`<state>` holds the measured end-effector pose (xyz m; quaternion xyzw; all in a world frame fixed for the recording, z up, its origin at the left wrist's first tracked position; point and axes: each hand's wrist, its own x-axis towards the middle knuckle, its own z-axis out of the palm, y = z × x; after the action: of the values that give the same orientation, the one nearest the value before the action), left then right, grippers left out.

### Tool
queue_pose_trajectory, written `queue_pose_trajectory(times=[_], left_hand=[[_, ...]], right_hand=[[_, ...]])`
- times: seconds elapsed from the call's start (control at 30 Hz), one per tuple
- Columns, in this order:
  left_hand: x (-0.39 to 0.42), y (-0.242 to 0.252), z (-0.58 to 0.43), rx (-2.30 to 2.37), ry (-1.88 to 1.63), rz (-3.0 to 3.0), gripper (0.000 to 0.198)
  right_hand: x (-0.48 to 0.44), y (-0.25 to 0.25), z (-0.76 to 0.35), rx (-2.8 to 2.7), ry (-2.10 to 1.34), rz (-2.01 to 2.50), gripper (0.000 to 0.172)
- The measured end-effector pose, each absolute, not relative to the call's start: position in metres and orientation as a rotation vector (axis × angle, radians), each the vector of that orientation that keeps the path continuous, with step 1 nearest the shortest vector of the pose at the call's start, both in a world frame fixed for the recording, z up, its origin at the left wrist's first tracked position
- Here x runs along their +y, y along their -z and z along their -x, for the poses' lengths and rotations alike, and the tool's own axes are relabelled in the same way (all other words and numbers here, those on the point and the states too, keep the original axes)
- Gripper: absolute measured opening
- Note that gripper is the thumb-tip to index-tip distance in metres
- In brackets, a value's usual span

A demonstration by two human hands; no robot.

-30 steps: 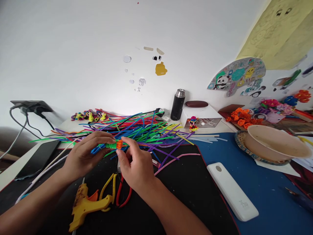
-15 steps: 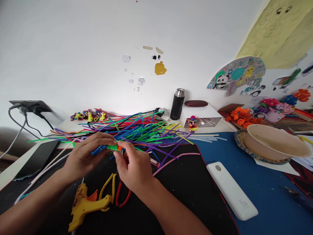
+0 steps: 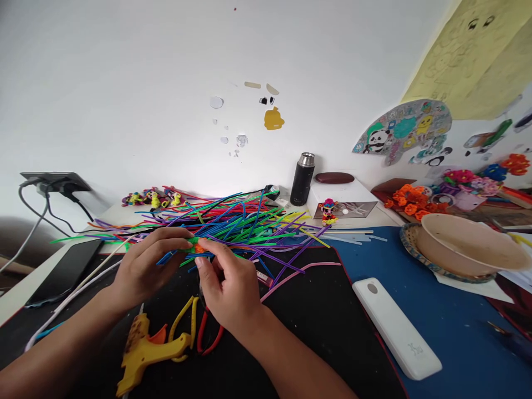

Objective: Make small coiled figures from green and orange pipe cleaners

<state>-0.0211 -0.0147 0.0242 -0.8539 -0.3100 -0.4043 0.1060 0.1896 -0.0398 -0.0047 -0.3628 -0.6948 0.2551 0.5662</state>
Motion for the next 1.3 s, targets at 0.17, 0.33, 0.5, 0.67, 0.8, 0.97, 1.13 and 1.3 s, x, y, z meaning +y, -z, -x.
queue_pose_trajectory(times=[0.17, 0.33, 0.5, 0.67, 0.8, 0.97, 1.13, 1.3], left_hand=[[-0.017, -0.024, 0.024, -0.875, 1.194, 2.384, 0.028], [-0.017, -0.024, 0.023, -0.833, 1.185, 2.378, 0.028], [-0.018, -0.022, 0.021, -0.829, 1.189, 2.402, 0.026], [-0.022, -0.025, 0.016, -0.794, 1.233, 2.449, 0.021], [-0.023, -0.026, 0.015, -0.827, 1.260, 2.496, 0.022], [-0.023, -0.024, 0.013, -0.977, 1.394, 2.642, 0.025], [-0.019, -0.027, 0.017, -1.381, 1.525, 2.908, 0.041], [-0.014, -0.031, 0.025, -1.453, 1.910, 3.086, 0.045]], right_hand=[[-0.036, 0.004, -0.189, -1.533, -0.715, 0.875, 0.030], [-0.036, 0.006, -0.187, -1.542, -0.776, 0.877, 0.035], [-0.039, 0.004, -0.187, -1.566, -0.833, 0.873, 0.038], [-0.037, 0.002, -0.187, -1.504, -0.968, 0.899, 0.036], [-0.035, 0.001, -0.187, -1.423, -1.121, 0.902, 0.035], [-0.031, 0.001, -0.186, -1.215, -1.423, 0.849, 0.044], [-0.025, -0.003, -0.187, -0.987, -1.652, 0.777, 0.055], [-0.023, -0.004, -0.189, -0.876, -1.759, 0.744, 0.055]])
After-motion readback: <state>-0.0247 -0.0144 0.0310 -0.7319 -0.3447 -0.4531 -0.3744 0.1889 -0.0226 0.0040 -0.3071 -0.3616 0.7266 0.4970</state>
